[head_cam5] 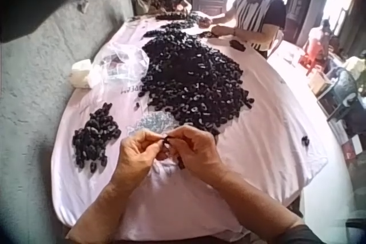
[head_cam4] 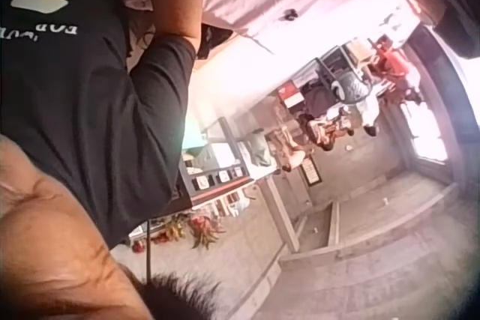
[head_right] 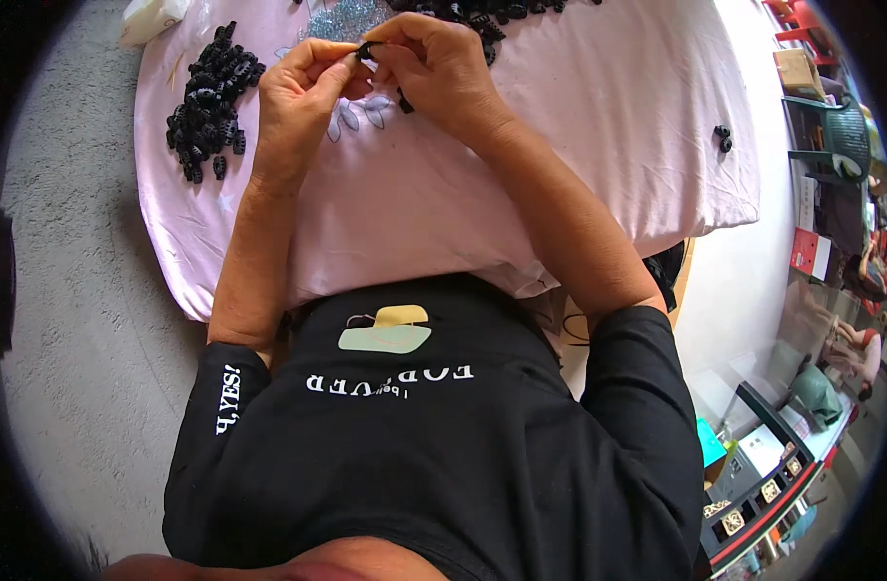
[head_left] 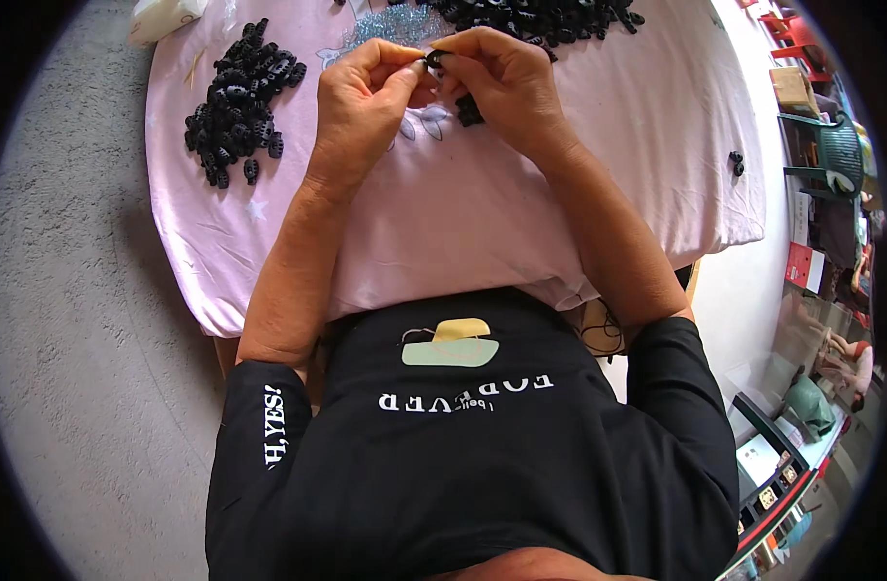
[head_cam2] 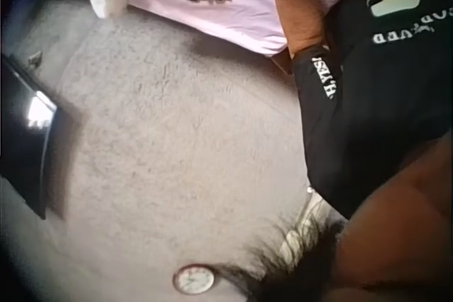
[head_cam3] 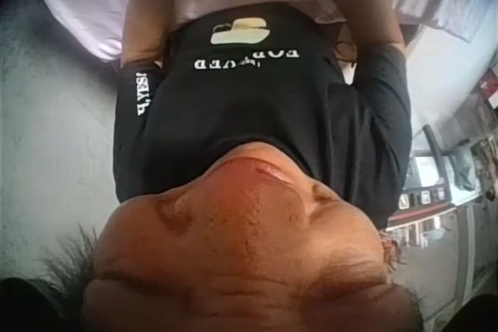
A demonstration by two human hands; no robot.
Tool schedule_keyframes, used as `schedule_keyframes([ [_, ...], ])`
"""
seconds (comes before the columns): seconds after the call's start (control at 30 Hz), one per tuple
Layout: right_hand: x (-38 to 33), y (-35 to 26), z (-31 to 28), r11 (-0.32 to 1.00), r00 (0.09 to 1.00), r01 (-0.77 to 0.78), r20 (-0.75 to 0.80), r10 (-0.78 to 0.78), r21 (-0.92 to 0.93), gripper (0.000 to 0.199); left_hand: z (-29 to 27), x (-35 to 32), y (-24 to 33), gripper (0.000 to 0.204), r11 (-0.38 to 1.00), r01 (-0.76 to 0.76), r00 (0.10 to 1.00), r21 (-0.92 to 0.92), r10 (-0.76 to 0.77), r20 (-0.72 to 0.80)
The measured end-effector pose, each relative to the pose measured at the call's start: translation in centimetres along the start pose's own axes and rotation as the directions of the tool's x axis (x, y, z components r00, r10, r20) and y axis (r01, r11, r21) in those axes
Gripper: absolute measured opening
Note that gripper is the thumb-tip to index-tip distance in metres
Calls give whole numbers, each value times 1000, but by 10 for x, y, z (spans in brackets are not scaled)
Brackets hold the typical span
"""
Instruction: Assembling small blue decorative beads onto black plastic components at a workbench.
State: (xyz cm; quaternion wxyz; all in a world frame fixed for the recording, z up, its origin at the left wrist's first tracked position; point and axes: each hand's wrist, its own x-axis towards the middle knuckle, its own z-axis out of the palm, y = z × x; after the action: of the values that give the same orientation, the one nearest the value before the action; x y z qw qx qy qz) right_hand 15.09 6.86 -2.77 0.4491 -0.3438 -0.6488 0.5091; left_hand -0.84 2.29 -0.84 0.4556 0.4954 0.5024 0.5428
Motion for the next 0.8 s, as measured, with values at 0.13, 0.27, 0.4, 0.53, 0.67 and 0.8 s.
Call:
schedule_keyframes([
  [0.13, 1, 3, 1, 984, 999, -30, -10, 32, 174, 13, 0, -1, -4, 8, 999, -16, 1000, -38, 16, 3],
  [0.27, 1, 4, 2, 992, 999, -20, -23, 23, 121, 13, 1, -2, -5, 8, 999, -17, 1000, -44, 17, -5],
  [0.4, 0, 5, 3, 995, 999, -14, -37, 18, 101, 12, 1, -3, -5, 7, 1000, -23, 1000, 5, 23, -10],
  [0.53, 0, 3, 1, 997, 999, 17, -30, -15, 69, 11, 3, -4, -2, 7, 1000, -23, 1000, 20, 23, -11],
  [0.67, -2, 3, 2, 996, 999, 24, -33, -21, 85, 11, 1, -4, -3, 6, 1000, -14, 1000, 1, 14, -10],
  [0.8, -1, -2, 1, 976, 983, 158, -65, -169, -151, 12, 0, -5, -1, 6, 1000, -9, 1000, 12, 10, -17],
])
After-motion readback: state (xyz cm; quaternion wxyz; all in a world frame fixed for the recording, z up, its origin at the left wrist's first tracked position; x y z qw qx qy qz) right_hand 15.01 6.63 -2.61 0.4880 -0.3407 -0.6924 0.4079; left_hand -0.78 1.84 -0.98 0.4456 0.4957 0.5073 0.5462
